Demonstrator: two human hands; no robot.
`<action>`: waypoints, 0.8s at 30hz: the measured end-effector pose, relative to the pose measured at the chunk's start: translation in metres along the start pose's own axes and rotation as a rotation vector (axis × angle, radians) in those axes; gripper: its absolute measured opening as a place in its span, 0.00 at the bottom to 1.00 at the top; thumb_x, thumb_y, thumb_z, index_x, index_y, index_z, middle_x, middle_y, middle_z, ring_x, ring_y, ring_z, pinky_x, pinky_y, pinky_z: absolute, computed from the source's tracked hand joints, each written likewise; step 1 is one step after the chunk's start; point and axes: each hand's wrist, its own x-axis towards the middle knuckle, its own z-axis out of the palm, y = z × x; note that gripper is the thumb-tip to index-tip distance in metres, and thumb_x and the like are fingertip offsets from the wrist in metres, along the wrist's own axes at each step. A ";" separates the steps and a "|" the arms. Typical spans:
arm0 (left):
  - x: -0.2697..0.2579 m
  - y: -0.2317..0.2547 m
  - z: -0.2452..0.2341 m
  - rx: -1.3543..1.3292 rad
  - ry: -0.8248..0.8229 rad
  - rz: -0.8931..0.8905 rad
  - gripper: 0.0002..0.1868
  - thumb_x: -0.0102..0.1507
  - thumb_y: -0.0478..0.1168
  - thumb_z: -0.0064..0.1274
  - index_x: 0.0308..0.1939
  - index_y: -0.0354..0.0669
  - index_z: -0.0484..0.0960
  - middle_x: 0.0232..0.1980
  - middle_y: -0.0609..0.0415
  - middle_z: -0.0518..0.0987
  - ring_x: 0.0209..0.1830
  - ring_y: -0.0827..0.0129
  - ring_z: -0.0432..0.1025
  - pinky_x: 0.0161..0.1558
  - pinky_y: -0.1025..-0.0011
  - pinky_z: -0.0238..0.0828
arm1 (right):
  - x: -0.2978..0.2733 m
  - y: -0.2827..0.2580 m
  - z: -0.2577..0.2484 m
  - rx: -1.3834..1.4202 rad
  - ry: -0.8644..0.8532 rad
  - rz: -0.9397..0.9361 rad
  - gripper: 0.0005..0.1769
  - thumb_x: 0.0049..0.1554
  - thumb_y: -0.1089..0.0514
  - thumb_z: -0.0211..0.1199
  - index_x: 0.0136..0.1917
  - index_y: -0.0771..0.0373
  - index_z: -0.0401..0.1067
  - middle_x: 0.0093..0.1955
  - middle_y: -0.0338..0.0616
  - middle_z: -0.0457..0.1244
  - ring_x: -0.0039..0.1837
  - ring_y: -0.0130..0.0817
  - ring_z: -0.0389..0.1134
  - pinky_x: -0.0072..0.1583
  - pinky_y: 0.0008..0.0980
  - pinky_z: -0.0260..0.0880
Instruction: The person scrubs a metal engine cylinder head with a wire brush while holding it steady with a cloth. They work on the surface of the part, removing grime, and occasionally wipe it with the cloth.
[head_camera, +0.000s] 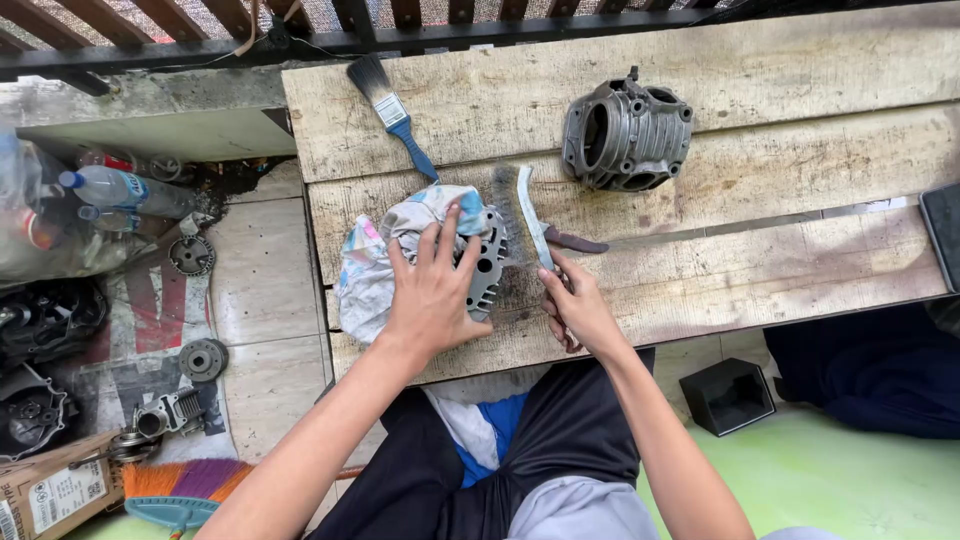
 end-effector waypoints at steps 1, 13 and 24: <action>0.001 -0.002 0.001 0.003 0.003 -0.007 0.56 0.42 0.72 0.61 0.69 0.50 0.68 0.75 0.34 0.56 0.68 0.50 0.55 0.56 0.34 0.56 | -0.003 -0.002 0.001 -0.002 -0.007 -0.004 0.27 0.66 0.57 0.48 0.75 0.72 0.53 0.24 0.43 0.52 0.17 0.37 0.57 0.15 0.34 0.57; -0.013 -0.012 0.007 -0.073 0.023 -0.014 0.52 0.48 0.75 0.53 0.70 0.53 0.66 0.81 0.39 0.48 0.76 0.48 0.47 0.64 0.27 0.35 | -0.011 0.005 0.003 0.068 0.046 -0.020 0.25 0.67 0.56 0.47 0.75 0.65 0.57 0.25 0.47 0.53 0.17 0.39 0.58 0.14 0.35 0.56; -0.010 -0.010 0.010 -0.091 -0.002 -0.020 0.54 0.50 0.75 0.53 0.72 0.52 0.63 0.81 0.39 0.48 0.77 0.47 0.50 0.63 0.30 0.46 | 0.041 -0.022 0.017 -0.178 0.028 -0.223 0.24 0.66 0.59 0.51 0.71 0.73 0.59 0.22 0.46 0.59 0.17 0.36 0.61 0.17 0.31 0.59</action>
